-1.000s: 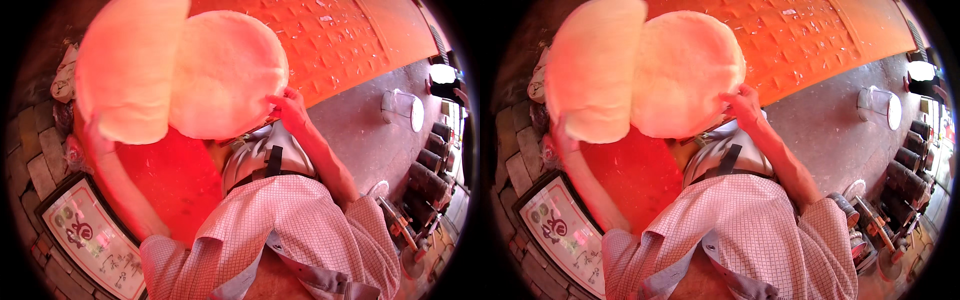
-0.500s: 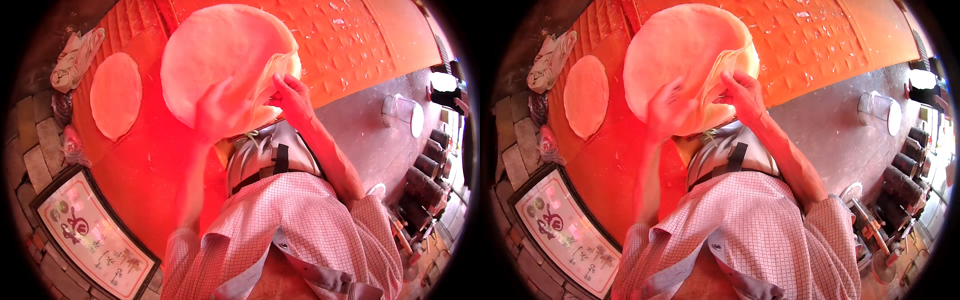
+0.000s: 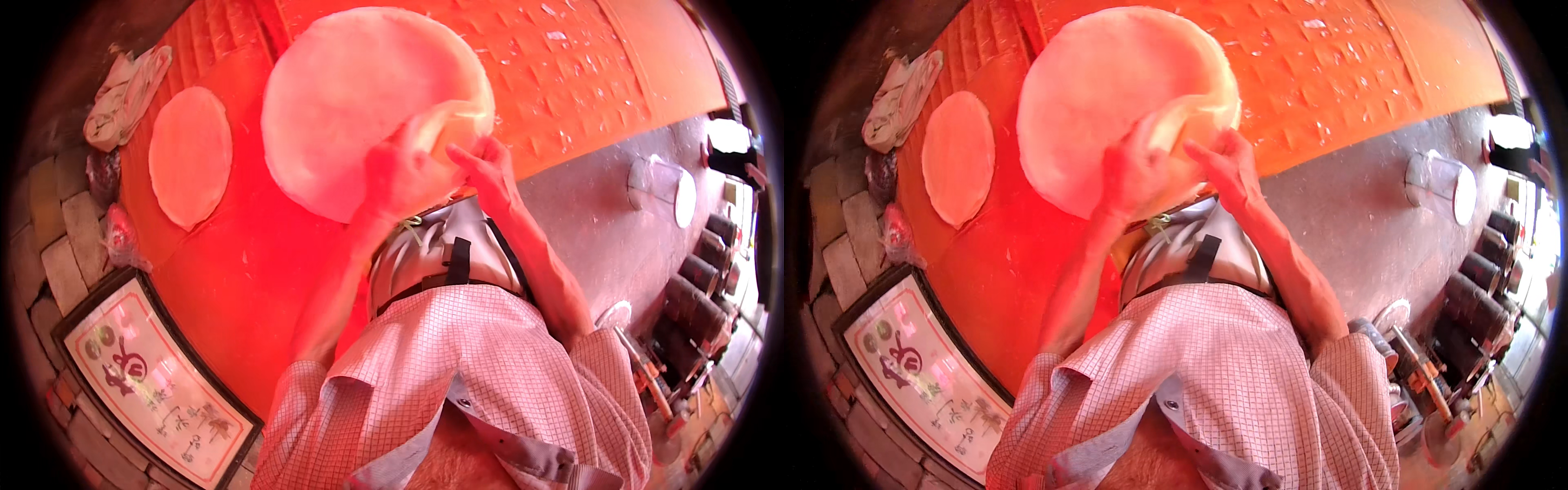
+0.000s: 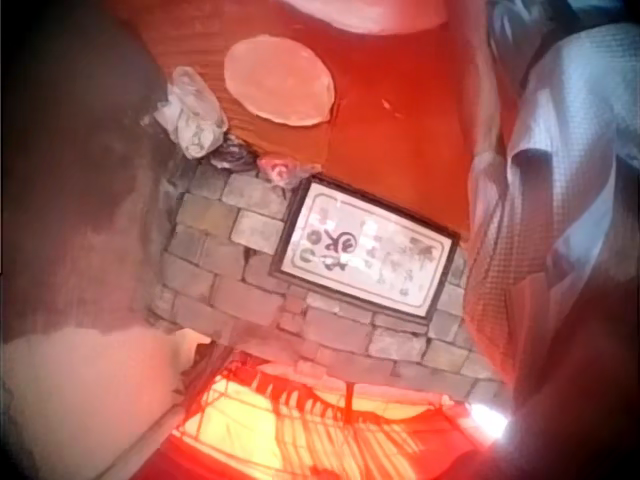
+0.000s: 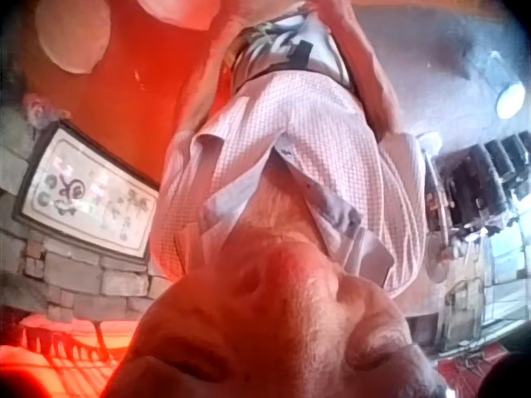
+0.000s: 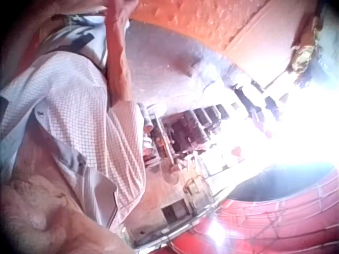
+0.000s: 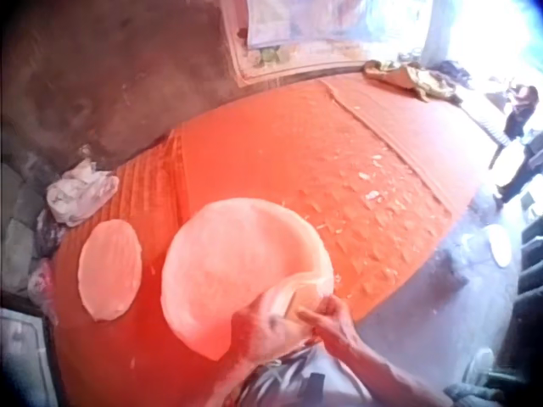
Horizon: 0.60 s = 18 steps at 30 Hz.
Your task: The person picks up a large, thin, round sheet of dough from a stack, carries it to a scale, and then returns to a table. They then separate and stack multiple thin dough sheets on the table.
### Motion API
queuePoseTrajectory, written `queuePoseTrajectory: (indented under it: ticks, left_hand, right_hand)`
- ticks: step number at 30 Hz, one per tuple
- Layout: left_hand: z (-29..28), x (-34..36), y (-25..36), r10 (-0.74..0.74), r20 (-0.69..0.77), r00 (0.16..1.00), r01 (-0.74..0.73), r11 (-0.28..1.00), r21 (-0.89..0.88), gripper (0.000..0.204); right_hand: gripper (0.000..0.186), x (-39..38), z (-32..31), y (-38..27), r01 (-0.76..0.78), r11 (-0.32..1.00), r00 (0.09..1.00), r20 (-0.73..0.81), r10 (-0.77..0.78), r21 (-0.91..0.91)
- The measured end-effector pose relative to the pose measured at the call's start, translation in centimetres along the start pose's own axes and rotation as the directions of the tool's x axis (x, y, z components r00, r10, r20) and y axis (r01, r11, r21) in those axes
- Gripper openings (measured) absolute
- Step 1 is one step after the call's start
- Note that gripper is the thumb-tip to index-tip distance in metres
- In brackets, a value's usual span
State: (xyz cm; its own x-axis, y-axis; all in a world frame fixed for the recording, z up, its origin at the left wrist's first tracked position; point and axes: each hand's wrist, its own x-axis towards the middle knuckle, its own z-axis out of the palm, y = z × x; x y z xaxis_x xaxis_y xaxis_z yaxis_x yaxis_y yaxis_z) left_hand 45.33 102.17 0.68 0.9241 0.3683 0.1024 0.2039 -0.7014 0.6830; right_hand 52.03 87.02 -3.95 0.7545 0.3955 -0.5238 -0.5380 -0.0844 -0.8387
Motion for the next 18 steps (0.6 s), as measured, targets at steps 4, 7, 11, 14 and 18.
queuePoseTrajectory:
  ticks: [4, 7, 11, 14, 18]
  left_hand:
    - [1.3, 0.5, -0.7, 0.045, 0.03, 0.999, -0.044, 0.998, -0.042, 0.037]
    - [-2.6, 2.5, -3.3, 0.06, -0.126, 0.99, -0.082, 0.98, -0.18, 0.037]
    - [-15.7, 7.3, -5.1, -0.103, -0.175, 0.979, -0.003, 0.856, -0.517, 0.035]
    - [-24.9, 11.5, -6.9, -0.152, -0.217, 0.964, -0.03, 0.751, -0.659, 0.03]
    - [-37.5, 11.0, -10.8, -0.272, -0.498, 0.823, -0.044, 0.844, -0.534, 0.024]
  right_hand:
    - [0.021, 0.4, 0.0, 1.2, 0.194, 0.962, 0.98, -0.006, -0.198, -0.191]
    - [0.016, 0.0, -0.1, 0.5, 0.088, 0.992, 0.996, -0.008, -0.09, -0.09]
    - [0.021, 0.8, -0.3, 1.6, 0.06, 0.997, 0.997, 0.043, -0.061, 0.04]
    - [0.023, 1.3, -1.5, 2.1, 0.048, 0.999, 0.999, 0.011, -0.048, -0.002]
    - [0.028, 0.6, 0.0, 0.4, 0.006, 1.0, 0.999, 0.035, -0.007, 0.022]
